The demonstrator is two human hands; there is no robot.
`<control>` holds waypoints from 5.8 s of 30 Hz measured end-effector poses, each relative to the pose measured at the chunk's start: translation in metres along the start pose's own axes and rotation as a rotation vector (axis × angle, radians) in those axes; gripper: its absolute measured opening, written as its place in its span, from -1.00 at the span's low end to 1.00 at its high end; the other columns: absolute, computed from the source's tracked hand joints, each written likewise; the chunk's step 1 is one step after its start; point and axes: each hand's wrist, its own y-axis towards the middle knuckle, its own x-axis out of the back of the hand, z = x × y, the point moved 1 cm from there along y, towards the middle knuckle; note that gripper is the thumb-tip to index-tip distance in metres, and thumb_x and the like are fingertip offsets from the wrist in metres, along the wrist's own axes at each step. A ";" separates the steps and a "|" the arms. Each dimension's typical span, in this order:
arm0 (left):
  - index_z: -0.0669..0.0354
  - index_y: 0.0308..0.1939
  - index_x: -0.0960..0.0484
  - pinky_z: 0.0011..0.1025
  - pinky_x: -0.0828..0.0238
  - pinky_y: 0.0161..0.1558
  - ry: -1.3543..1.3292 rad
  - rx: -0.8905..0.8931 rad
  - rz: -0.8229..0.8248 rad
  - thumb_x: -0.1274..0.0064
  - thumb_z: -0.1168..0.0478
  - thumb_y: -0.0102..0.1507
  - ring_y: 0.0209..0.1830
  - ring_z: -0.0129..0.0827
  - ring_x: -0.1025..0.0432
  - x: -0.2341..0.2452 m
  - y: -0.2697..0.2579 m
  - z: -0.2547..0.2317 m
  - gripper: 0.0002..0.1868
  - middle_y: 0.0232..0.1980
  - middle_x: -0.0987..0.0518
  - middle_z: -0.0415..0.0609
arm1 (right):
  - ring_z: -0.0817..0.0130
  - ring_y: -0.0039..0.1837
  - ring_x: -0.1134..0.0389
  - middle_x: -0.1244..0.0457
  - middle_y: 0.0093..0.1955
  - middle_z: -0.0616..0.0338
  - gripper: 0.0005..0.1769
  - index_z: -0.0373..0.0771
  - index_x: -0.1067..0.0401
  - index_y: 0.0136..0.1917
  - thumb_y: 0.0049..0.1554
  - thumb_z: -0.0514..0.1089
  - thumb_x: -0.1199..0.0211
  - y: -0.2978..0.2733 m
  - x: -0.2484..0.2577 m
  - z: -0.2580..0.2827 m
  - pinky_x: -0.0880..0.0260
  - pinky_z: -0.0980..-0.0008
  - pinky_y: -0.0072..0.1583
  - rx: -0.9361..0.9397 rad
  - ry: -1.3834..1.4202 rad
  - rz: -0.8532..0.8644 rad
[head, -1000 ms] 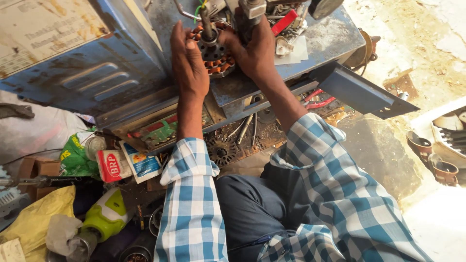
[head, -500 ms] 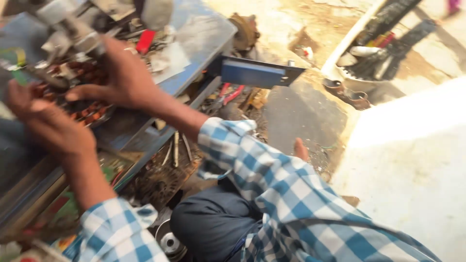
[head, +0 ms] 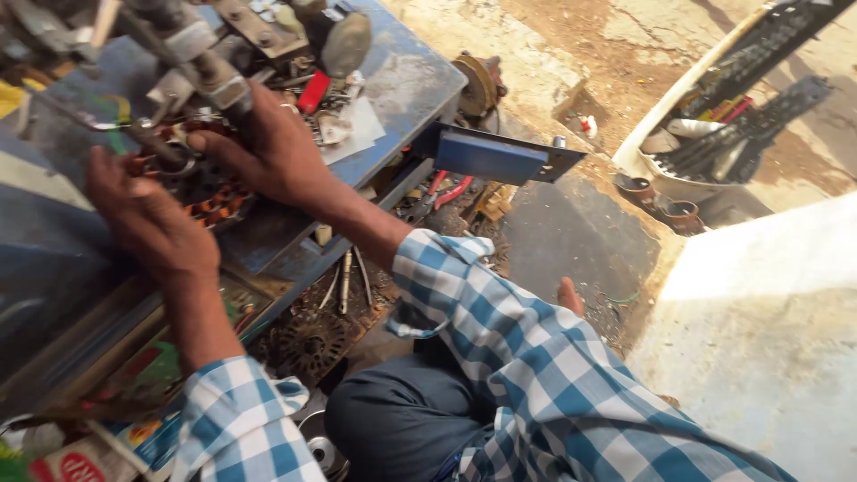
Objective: The person repairs a fan motor stator by hand, rotating it on a winding machine to thread and manipulate copper wires. They then remove the stator and handle various components and wires on a cluttered workbench.
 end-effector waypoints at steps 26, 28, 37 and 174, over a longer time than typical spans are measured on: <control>0.32 0.57 -0.10 -0.22 -0.48 0.30 -0.009 0.008 -0.094 0.43 -0.21 0.59 0.27 -0.12 -0.50 -0.004 0.004 -0.012 -0.29 0.37 -0.44 0.25 | 0.21 0.22 -0.45 -0.36 0.20 0.02 -0.10 -0.32 -0.29 0.34 -0.01 0.19 -0.67 0.001 0.006 0.014 -0.48 0.23 0.27 0.093 0.122 0.018; 0.31 0.57 -0.11 -0.21 -0.47 0.31 0.003 -0.005 -0.100 0.43 -0.21 0.60 0.28 -0.12 -0.50 -0.005 0.004 -0.010 -0.30 0.37 -0.45 0.23 | 0.24 0.23 -0.46 -0.38 0.22 0.05 -0.14 -0.32 -0.30 0.36 0.06 0.20 -0.64 0.000 0.003 0.004 -0.50 0.24 0.29 0.023 0.165 0.029; 0.31 0.57 -0.11 -0.22 -0.49 0.31 0.015 -0.023 -0.105 0.41 -0.22 0.59 0.26 -0.15 -0.50 -0.006 0.005 -0.008 -0.29 0.35 -0.46 0.20 | 0.19 0.33 -0.41 -0.32 0.28 -0.01 0.02 -0.34 -0.24 0.42 -0.04 0.20 -0.72 0.005 0.011 0.020 -0.48 0.19 0.35 0.192 0.154 0.059; 0.28 0.40 -0.38 -0.30 -0.47 0.29 -0.092 0.053 -0.228 0.20 -0.20 0.52 0.25 -0.22 -0.50 -0.011 0.010 0.012 -0.36 0.24 -0.54 0.04 | 0.10 0.20 -0.45 -0.34 0.16 0.00 -0.44 -0.27 -0.34 0.27 0.14 -0.25 -0.62 0.001 0.004 -0.011 -0.47 0.18 0.25 0.245 -0.023 0.004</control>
